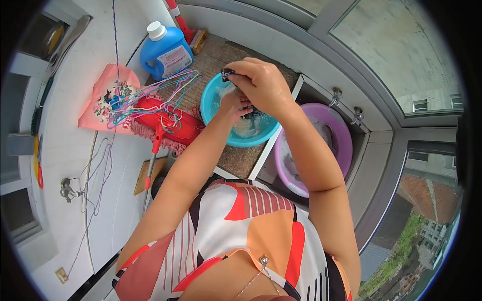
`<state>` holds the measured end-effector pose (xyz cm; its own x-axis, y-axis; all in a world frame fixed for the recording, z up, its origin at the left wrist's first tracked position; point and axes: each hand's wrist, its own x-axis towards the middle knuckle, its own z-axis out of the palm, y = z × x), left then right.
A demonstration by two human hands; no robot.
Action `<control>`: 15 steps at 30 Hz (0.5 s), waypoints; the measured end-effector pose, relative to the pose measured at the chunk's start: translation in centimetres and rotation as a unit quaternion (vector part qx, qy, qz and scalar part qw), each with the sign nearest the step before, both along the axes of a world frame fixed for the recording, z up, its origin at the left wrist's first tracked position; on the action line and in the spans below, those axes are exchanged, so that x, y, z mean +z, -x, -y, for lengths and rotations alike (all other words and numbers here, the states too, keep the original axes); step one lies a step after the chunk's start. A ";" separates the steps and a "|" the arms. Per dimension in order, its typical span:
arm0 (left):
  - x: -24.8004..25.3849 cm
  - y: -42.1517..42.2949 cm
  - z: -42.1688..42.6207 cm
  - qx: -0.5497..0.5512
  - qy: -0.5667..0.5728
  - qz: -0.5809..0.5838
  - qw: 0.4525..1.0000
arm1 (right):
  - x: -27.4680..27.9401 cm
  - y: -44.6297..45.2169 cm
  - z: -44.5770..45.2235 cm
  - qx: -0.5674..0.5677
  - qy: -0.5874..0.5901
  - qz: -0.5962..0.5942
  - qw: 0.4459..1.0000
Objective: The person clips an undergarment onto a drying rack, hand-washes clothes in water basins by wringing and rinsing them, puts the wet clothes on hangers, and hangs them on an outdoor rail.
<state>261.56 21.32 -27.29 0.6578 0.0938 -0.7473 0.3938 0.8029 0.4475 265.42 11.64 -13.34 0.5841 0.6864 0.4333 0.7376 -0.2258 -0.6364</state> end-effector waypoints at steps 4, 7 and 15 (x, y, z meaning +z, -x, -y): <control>2.0 -0.5 -1.6 0.005 0.102 0.205 0.973 | -1.6 7.3 0.8 0.021 0.128 -0.010 0.991; 4.8 -0.3 -3.7 -0.032 0.102 0.298 0.949 | -5.3 9.0 3.0 0.036 0.037 -0.106 0.993; 10.2 0.7 -5.0 -0.108 0.046 0.418 0.901 | -8.4 -1.0 5.4 -0.048 -0.170 -0.306 0.936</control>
